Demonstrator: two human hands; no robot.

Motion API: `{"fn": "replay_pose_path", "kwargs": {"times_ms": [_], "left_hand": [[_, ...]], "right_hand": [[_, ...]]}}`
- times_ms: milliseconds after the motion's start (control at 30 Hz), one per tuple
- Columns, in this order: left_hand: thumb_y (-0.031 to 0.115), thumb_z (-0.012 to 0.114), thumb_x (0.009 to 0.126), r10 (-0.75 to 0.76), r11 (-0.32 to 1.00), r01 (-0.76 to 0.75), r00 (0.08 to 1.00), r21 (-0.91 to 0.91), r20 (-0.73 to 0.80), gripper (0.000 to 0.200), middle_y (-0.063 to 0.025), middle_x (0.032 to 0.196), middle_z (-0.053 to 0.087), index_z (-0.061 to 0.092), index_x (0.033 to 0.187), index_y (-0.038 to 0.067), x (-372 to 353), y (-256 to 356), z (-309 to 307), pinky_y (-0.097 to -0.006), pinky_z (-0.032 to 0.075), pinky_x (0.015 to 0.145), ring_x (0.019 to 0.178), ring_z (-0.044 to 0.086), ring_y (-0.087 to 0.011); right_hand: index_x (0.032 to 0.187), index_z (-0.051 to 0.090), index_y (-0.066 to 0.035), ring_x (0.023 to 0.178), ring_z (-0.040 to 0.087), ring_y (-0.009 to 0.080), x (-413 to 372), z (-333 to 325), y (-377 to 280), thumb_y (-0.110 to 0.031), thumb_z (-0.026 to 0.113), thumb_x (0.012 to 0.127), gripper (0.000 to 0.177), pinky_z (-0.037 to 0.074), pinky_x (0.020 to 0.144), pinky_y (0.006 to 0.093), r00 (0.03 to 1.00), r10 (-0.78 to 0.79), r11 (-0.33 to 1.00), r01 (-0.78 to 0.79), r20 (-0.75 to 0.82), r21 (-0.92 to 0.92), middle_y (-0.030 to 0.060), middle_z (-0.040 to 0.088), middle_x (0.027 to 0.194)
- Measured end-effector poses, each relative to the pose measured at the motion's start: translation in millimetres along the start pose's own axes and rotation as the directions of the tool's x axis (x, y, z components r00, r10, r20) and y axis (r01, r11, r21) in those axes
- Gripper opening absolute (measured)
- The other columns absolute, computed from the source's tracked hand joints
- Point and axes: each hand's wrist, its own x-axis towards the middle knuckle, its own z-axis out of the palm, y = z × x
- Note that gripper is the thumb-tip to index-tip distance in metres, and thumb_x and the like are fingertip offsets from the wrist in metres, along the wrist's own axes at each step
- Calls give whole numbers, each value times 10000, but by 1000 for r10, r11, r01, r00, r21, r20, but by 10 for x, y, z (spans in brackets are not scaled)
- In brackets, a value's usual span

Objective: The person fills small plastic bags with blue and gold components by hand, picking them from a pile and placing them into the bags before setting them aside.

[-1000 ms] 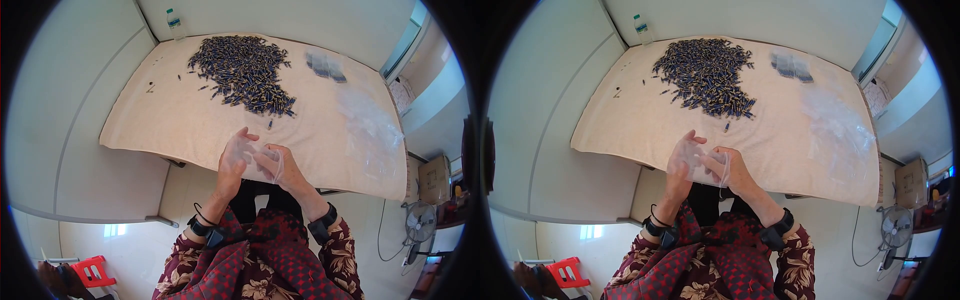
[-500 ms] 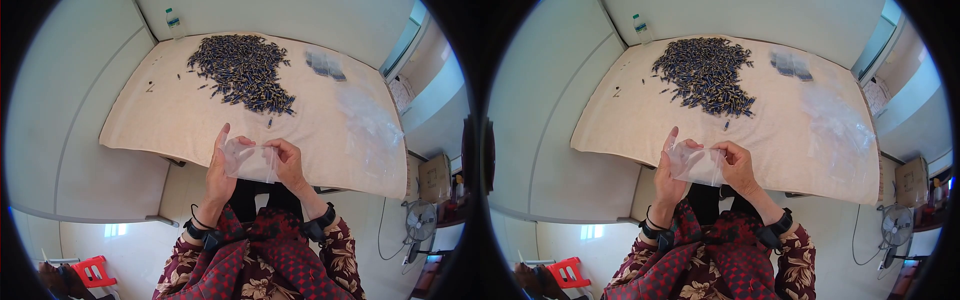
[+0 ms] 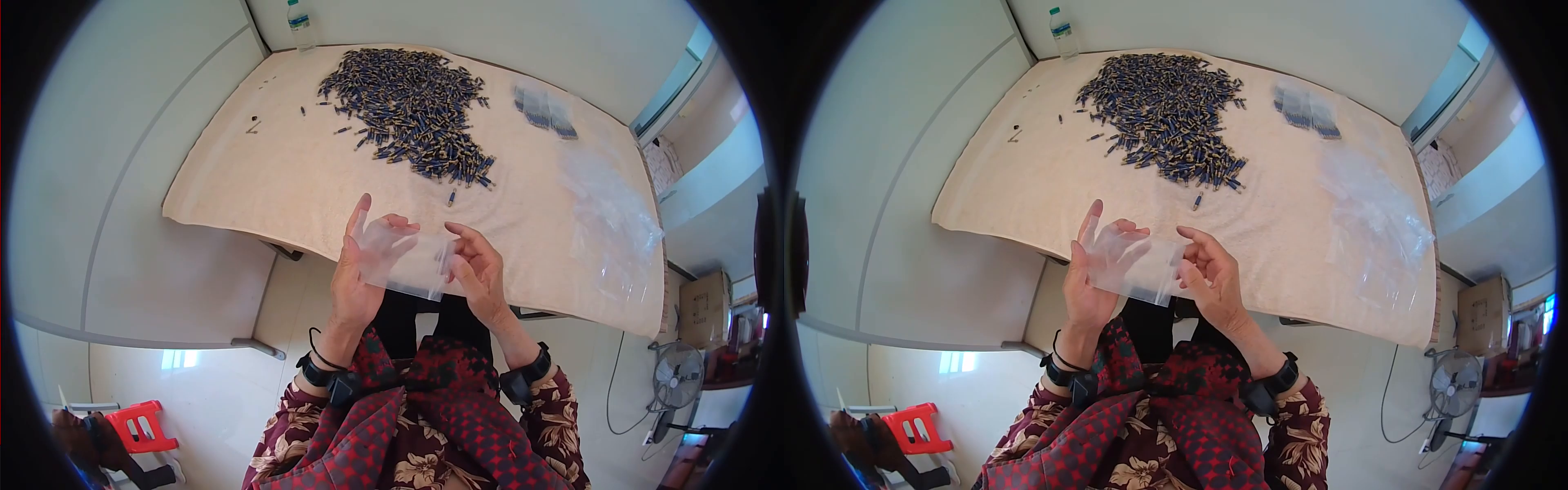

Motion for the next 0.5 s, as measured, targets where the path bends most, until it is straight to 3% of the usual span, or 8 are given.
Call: {"fn": "replay_pose_path", "kwargs": {"times_ms": [100,267,400,500], "left_hand": [[537,294,972,28,999,-28,1000,27,-1,726,-173,1263,475,73,1492,81,18,-4,-49,-487,332,1053,1198,482,-340],[546,289,970,86,994,-84,996,68,-17,735,-179,1268,468,59,1489,78,29,-77,-117,-484,337,1049,1194,486,-340],[555,297,966,153,977,-147,988,155,-24,747,-180,1278,458,53,1486,77,11,-170,-134,-471,339,1048,1194,486,-334],[539,315,971,161,963,-153,987,224,-22,742,-178,1283,453,47,1485,76,-18,-231,-177,-462,342,1046,1194,487,-330]], "right_hand": [[1049,595,41,699,554,87,-54,-39,2,-169,525,941,247,452,608,207,984,172,975,-163,-48,153,50,592,841],[975,616,26,680,549,75,-152,-74,104,-159,533,937,206,446,589,201,981,172,983,-164,-94,84,51,599,836],[889,643,2,679,525,29,-155,63,57,-123,627,889,126,423,582,184,962,266,964,-267,-61,-8,1,609,772],[855,637,8,653,535,32,-117,113,65,-76,620,885,90,427,580,179,956,291,957,-292,-20,-9,58,662,832]]}}
